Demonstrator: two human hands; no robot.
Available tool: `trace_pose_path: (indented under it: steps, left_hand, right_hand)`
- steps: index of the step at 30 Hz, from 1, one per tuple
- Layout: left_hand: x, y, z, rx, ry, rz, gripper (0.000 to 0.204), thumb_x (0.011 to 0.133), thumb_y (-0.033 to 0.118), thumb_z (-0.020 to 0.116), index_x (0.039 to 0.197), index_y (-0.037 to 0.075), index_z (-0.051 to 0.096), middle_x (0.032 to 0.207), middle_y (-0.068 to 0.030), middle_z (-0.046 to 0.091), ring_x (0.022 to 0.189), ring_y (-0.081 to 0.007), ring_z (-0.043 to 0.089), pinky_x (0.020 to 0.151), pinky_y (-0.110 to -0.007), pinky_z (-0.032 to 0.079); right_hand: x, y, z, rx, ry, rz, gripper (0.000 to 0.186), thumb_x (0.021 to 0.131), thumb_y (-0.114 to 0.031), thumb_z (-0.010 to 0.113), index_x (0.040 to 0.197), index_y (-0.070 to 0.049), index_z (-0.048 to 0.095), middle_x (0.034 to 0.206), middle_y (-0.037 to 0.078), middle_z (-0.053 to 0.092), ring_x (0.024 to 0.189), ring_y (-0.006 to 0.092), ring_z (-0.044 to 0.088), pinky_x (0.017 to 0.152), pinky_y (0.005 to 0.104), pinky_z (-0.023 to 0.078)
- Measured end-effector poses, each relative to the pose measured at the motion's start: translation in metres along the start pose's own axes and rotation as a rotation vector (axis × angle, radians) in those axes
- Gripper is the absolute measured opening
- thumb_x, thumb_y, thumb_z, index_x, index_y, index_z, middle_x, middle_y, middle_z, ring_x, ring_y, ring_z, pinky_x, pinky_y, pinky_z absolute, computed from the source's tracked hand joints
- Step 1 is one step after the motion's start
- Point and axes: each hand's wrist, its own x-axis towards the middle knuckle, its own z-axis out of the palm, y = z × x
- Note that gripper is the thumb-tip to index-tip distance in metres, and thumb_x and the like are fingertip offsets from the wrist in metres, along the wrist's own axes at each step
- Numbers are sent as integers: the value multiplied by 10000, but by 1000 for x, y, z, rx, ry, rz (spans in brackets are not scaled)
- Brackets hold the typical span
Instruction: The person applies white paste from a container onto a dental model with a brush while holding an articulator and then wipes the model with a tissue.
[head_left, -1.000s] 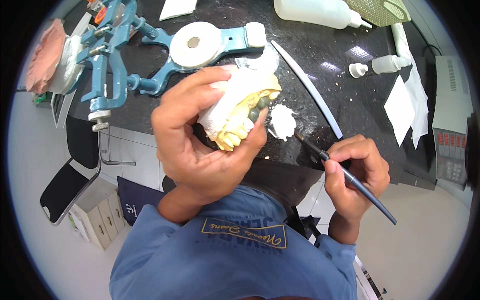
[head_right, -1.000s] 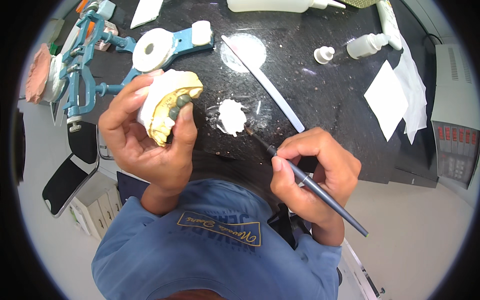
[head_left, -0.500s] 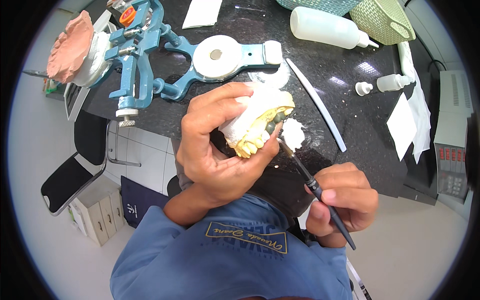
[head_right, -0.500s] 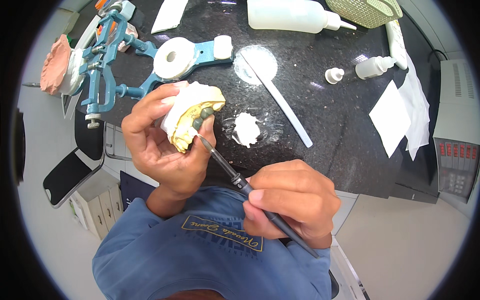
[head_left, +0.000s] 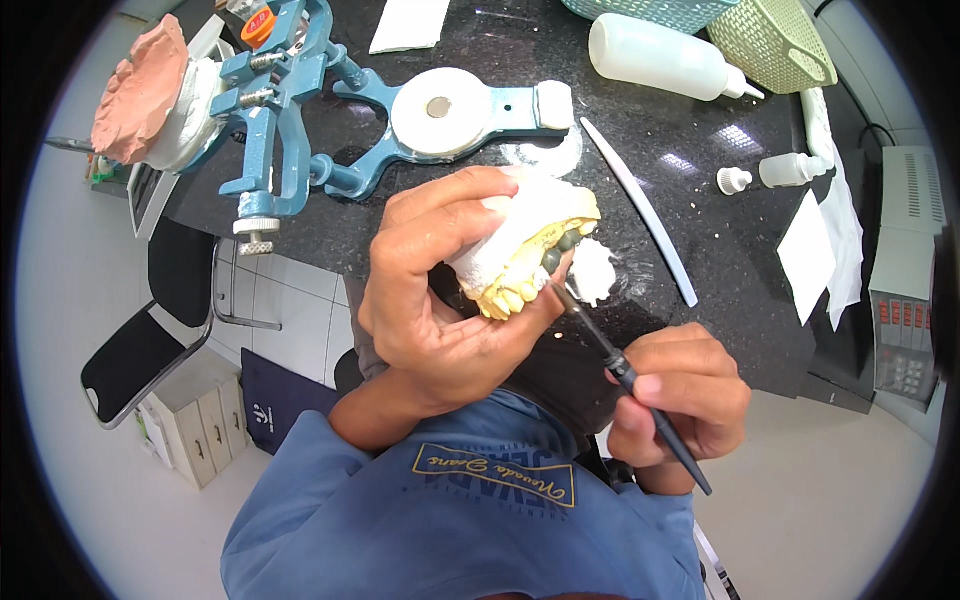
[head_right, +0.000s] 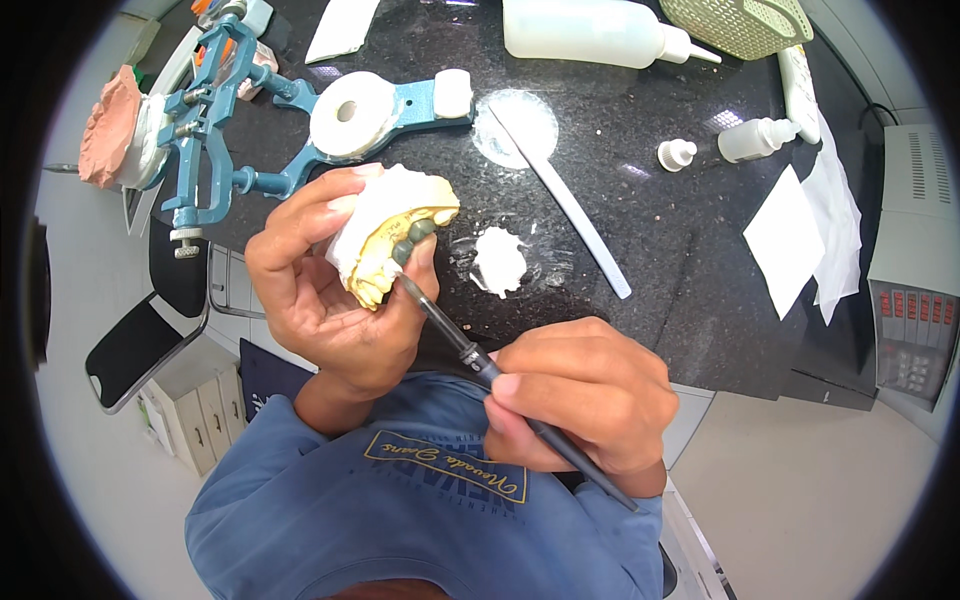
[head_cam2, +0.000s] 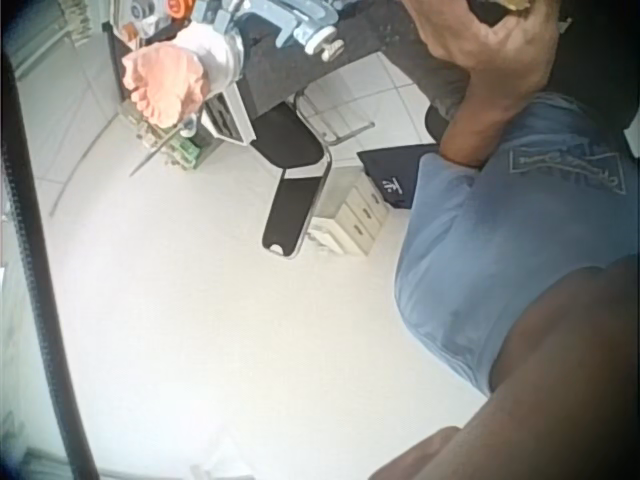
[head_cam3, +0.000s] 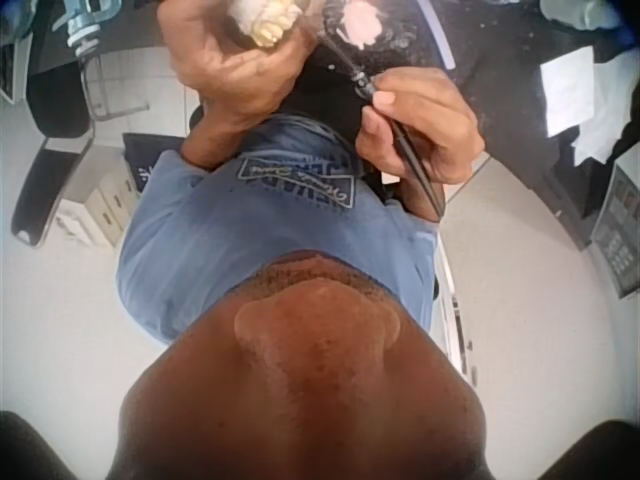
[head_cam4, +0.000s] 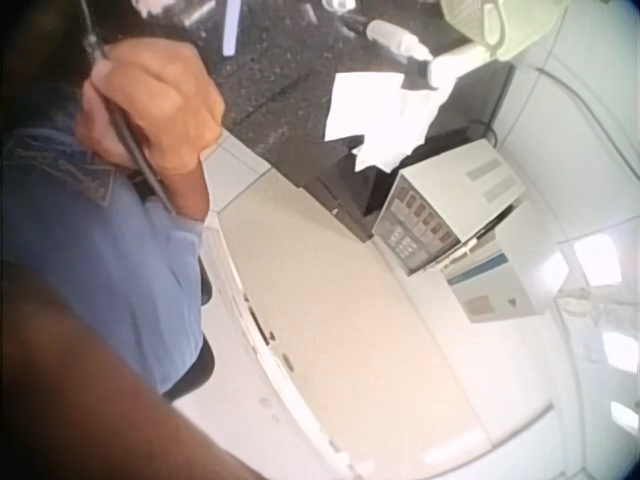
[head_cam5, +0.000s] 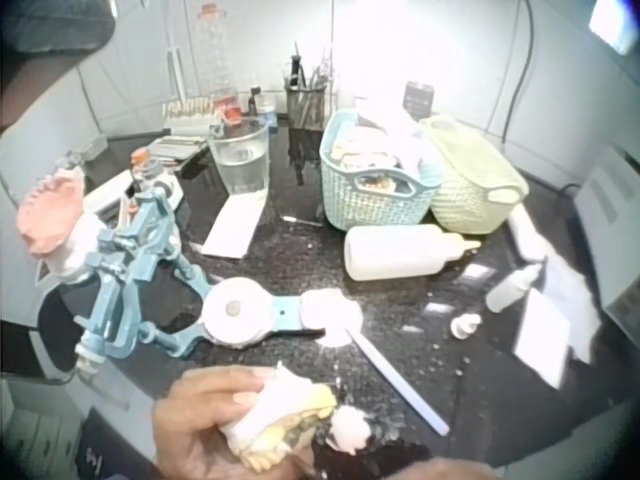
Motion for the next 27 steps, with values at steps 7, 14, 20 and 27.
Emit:
trace_pose_path:
  steps: [7, 14, 20, 27]
  left_hand:
    - [0, 0, 1, -5, -1, 0, 555, 736, -54, 750, 1164, -3, 400, 1154, -230, 519, 1079, -303, 602, 881, -362, 575]
    - [0, 0, 1, 1, 4, 9, 565, 729, -53, 756, 1169, 2, 406, 1158, -229, 520, 1078, -302, 603, 881, -361, 574]
    - [0, 0, 1, 5, 5, 3, 570, 724, -55, 759, 1169, 4, 408, 1157, -226, 522, 1077, -301, 603, 880, -362, 572]
    - [1, 0, 1, 17, 7, 13, 567, 722, -53, 760, 1165, 3, 411, 1154, -221, 525, 1073, -297, 604, 881, -359, 569]
  right_hand:
    - [0, 1, -1, -4, -4, -13, 344, 663, 23, 804, 946, -24, 615, 788, 122, 653, 673, 241, 673, 574, 303, 559]
    - [2, 0, -2, -25, -23, -21, 339, 664, 28, 799, 944, -17, 612, 797, 127, 655, 672, 242, 674, 571, 305, 565]
    - [1, 1, -3, -34, -32, -33, 345, 666, 26, 803, 948, -14, 609, 791, 130, 653, 660, 235, 668, 560, 302, 560]
    - [2, 1, -2, -37, -32, -46, 330, 676, 17, 797, 945, -18, 610, 777, 122, 647, 649, 229, 663, 550, 294, 556]
